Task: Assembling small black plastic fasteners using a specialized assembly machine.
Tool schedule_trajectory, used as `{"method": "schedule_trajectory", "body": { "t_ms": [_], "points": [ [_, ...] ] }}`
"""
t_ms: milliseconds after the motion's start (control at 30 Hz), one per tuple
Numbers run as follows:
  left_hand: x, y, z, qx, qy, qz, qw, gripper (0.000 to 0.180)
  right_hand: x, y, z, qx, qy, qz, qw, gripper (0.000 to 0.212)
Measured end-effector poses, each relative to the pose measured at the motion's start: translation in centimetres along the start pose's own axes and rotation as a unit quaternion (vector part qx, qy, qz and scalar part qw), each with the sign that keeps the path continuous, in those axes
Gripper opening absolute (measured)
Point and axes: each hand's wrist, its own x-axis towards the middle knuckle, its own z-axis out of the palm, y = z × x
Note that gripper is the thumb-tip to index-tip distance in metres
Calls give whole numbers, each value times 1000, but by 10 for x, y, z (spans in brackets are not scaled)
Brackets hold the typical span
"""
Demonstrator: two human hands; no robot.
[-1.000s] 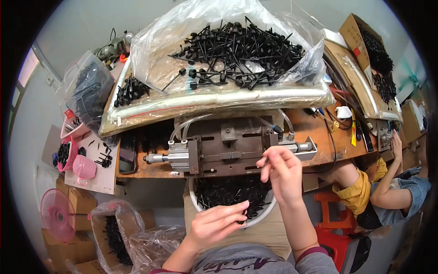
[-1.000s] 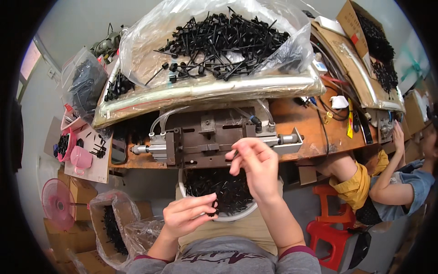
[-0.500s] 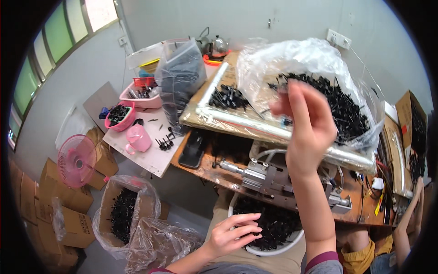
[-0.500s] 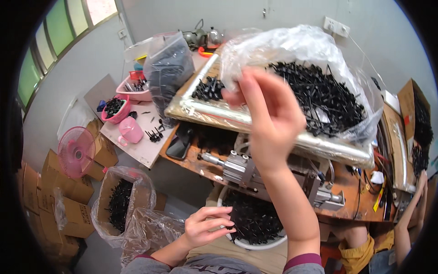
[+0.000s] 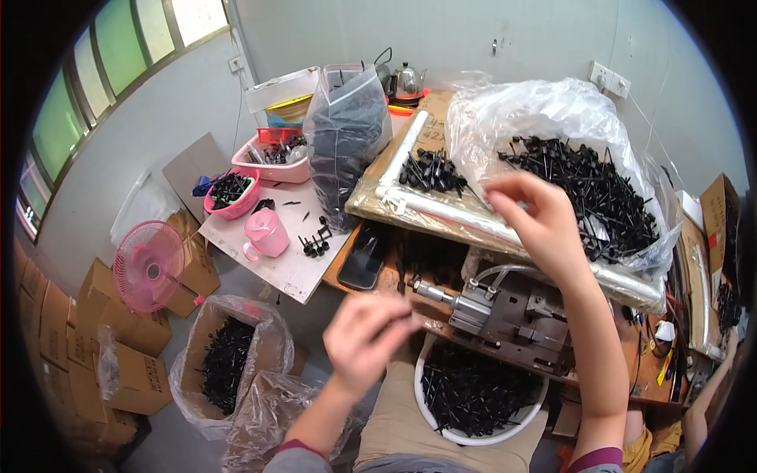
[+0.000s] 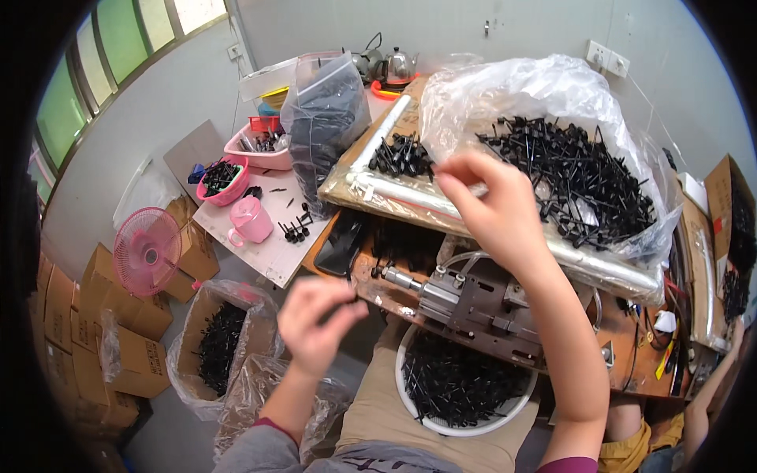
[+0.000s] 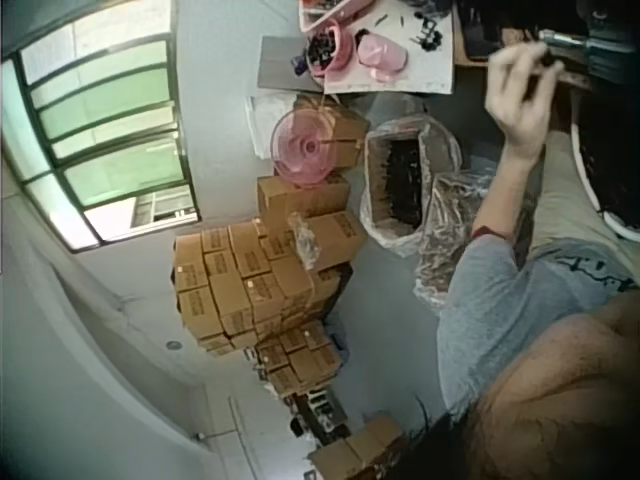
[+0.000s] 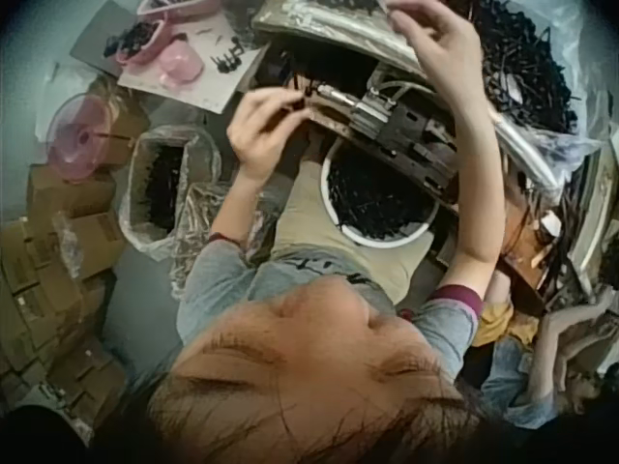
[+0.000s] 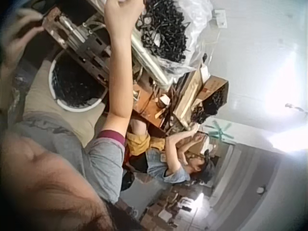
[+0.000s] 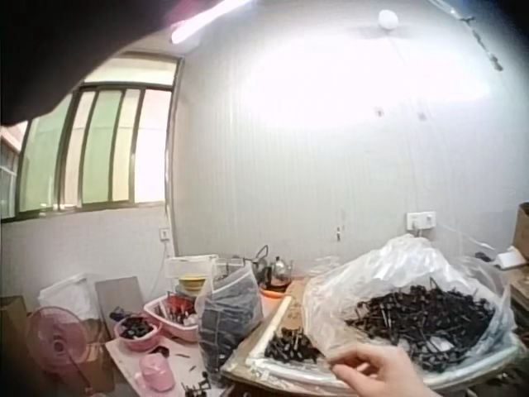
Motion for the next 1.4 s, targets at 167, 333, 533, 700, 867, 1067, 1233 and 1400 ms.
{"method": "schedule_trajectory", "body": {
  "t_ms": [167, 333, 533, 700, 867, 1067, 1233, 1400],
  "points": [
    [90, -67, 22, 38, 55, -25, 997, 25, -100, -4, -19, 65, -62, 67, 994, 12],
    [158, -120, 83, 54, -38, -50, 997, 30, -173, -5, -37, 23, -88, 126, 988, 10],
    [179, -106, 111, 73, -92, -73, 990, 49, -204, -14, -53, 3, -49, 112, 993, 11],
    [157, -19, 148, -99, -269, 17, 958, 28, -208, -6, -56, 58, 39, 133, 989, 13],
    [129, -12, 204, 40, -347, 209, 913, 45, -229, -3, -37, 89, 41, 98, 990, 14],
    [147, -17, 235, 85, -497, 95, 858, 55, -278, 8, -17, 181, 46, 148, 971, 17],
    [137, -43, 239, 183, -420, 232, 858, 37, -290, 21, -9, 236, 49, 164, 957, 19],
    [134, -31, 252, 158, -400, 293, 854, 28, -301, 18, -6, 224, 110, 136, 959, 15]
  ]
}}
